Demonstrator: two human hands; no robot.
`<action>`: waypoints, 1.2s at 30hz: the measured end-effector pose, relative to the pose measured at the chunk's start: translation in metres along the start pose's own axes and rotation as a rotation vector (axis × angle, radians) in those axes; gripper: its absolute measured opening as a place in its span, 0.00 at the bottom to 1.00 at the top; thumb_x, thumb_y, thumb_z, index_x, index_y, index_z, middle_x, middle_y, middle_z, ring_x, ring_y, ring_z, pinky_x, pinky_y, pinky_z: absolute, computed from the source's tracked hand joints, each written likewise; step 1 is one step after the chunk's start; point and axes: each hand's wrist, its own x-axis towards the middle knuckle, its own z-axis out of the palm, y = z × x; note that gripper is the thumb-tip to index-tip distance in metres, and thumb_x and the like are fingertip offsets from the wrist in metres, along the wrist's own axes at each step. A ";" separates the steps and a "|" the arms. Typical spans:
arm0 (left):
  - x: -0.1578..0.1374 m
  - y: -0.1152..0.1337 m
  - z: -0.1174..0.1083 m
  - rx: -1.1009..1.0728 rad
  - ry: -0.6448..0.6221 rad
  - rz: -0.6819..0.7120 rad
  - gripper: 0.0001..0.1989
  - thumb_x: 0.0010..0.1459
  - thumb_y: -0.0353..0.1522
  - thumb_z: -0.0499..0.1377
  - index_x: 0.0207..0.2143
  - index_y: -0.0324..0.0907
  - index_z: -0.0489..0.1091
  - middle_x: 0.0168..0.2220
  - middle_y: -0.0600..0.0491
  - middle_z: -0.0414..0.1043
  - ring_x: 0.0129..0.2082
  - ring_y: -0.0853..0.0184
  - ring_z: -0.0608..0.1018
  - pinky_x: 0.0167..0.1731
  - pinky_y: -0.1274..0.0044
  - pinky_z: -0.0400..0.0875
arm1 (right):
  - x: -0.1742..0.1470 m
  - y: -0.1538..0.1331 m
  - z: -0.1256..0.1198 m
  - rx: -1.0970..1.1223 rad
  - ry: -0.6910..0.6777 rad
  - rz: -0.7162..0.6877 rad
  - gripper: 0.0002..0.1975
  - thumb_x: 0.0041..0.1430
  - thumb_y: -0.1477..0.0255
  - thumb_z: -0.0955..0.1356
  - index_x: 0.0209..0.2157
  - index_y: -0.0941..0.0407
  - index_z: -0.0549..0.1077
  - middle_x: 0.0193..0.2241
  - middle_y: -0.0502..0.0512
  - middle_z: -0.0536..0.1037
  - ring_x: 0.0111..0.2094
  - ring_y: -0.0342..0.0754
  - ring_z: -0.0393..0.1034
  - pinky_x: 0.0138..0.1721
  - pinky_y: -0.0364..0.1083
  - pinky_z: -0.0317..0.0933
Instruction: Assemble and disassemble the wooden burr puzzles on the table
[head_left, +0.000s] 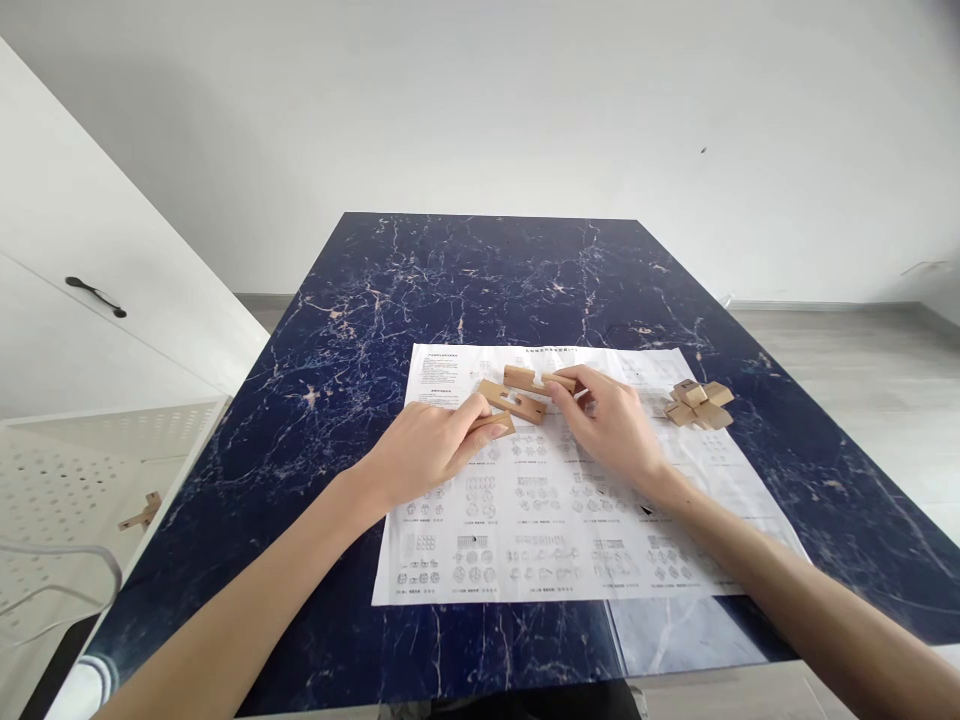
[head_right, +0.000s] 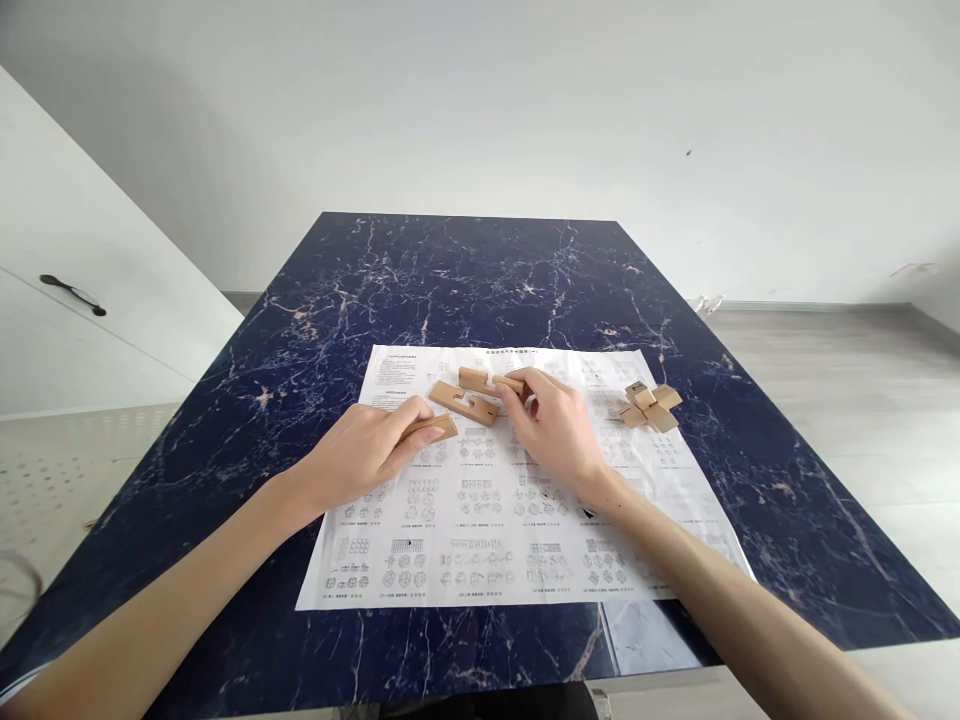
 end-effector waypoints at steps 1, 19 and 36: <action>0.000 0.000 0.000 0.021 -0.004 0.017 0.22 0.81 0.46 0.45 0.37 0.43 0.64 0.19 0.62 0.66 0.15 0.71 0.69 0.19 0.77 0.53 | 0.000 0.001 0.000 -0.003 -0.002 0.006 0.14 0.75 0.60 0.66 0.45 0.54 0.78 0.39 0.56 0.85 0.27 0.48 0.73 0.31 0.48 0.65; 0.004 -0.004 0.013 0.113 0.060 0.234 0.21 0.77 0.44 0.54 0.38 0.39 0.75 0.35 0.52 0.77 0.30 0.66 0.78 0.30 0.73 0.69 | -0.002 0.006 0.010 -0.058 -0.095 -0.159 0.15 0.78 0.64 0.62 0.54 0.52 0.78 0.46 0.62 0.81 0.45 0.58 0.77 0.44 0.56 0.72; 0.005 0.000 0.006 0.109 0.059 0.255 0.14 0.76 0.42 0.57 0.43 0.43 0.77 0.41 0.48 0.73 0.43 0.60 0.77 0.46 0.68 0.76 | -0.006 0.002 0.012 -0.014 -0.147 -0.234 0.16 0.78 0.67 0.63 0.55 0.53 0.80 0.46 0.64 0.78 0.47 0.60 0.74 0.46 0.60 0.73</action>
